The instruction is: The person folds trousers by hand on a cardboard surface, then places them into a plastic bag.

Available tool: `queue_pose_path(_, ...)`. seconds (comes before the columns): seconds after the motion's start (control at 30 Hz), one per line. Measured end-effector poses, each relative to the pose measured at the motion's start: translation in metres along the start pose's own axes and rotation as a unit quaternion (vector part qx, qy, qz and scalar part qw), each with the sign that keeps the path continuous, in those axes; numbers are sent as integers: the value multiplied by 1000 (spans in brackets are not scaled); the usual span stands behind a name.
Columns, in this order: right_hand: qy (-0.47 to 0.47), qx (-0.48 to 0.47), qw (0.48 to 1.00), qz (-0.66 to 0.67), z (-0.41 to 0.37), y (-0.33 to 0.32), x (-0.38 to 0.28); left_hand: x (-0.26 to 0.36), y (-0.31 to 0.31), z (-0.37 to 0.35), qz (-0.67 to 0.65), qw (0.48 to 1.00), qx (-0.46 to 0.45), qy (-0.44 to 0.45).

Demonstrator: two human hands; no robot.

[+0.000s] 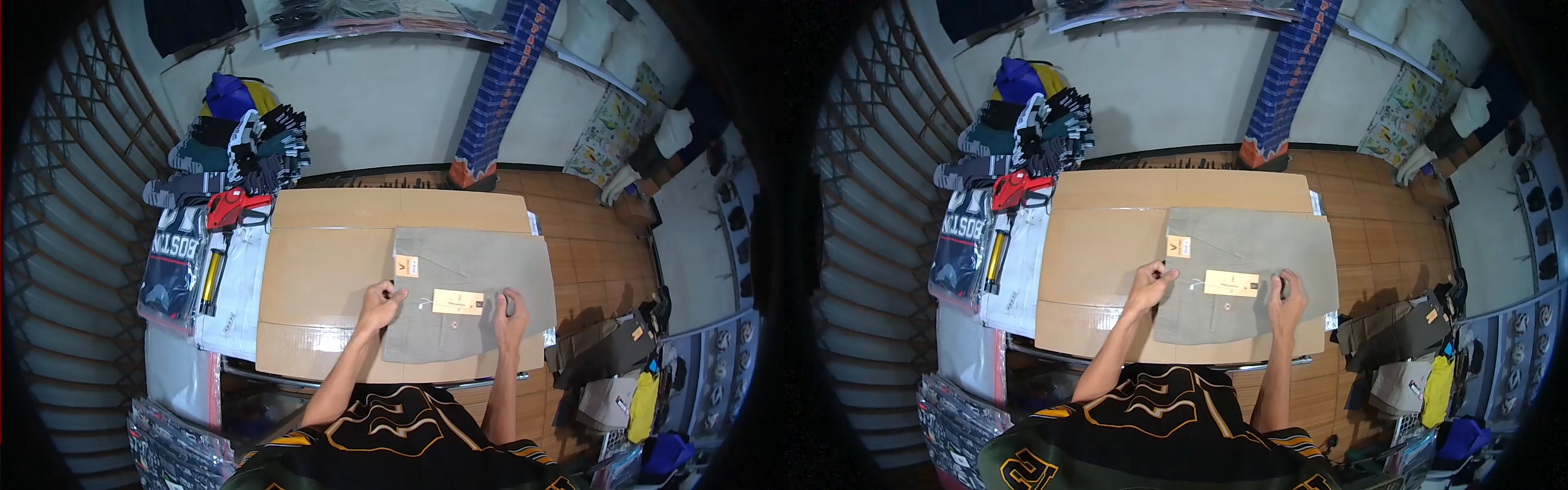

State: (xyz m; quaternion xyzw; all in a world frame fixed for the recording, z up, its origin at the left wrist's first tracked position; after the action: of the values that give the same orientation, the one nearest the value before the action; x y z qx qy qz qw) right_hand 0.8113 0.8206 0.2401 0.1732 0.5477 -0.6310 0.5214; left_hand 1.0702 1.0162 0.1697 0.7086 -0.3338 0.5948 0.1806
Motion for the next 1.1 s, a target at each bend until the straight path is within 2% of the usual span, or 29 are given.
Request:
queue_pose_path(0.17, 48, 67, 996, -40, -19, -26, 25, -7, -57, -4, -21, 1000, 17, -11)
queue_pose_path(0.3, 53, 61, 994, -75, -25, -30, 41, -25, -96, -5, -12, 999, 33, -27)
queue_pose_path(0.37, 58, 34, 980, -187, -34, -31, 38, -27, -115, -15, -9, 999, 52, 12)
queue_pose_path(0.47, 113, 23, 960, -257, -36, -17, 26, -40, -162, -20, -7, 995, 97, -12)
queue_pose_path(0.67, 94, -63, 961, -252, -33, 31, 6, -41, -249, -28, 24, 979, 202, -5)
queue_pose_path(0.9, 48, -88, 961, -256, -54, 88, -32, -67, -316, -37, 85, 962, 261, 1)
queue_pose_path(1.1, 24, -156, 976, -149, -52, 100, -44, -71, -356, -40, 187, 914, 359, 34)
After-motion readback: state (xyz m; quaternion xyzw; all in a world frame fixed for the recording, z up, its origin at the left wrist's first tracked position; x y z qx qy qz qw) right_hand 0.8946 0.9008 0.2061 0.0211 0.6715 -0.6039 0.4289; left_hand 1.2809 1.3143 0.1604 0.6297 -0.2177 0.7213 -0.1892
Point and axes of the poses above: each hand's wrist, its own z-axis towards the middle knuckle, its own y-axis out of the palm, x = y × z, the point moved 6 cm from there along z, towards the middle knuckle, and after that the axes turned 3 degrees about z, right-handed, at the moved point
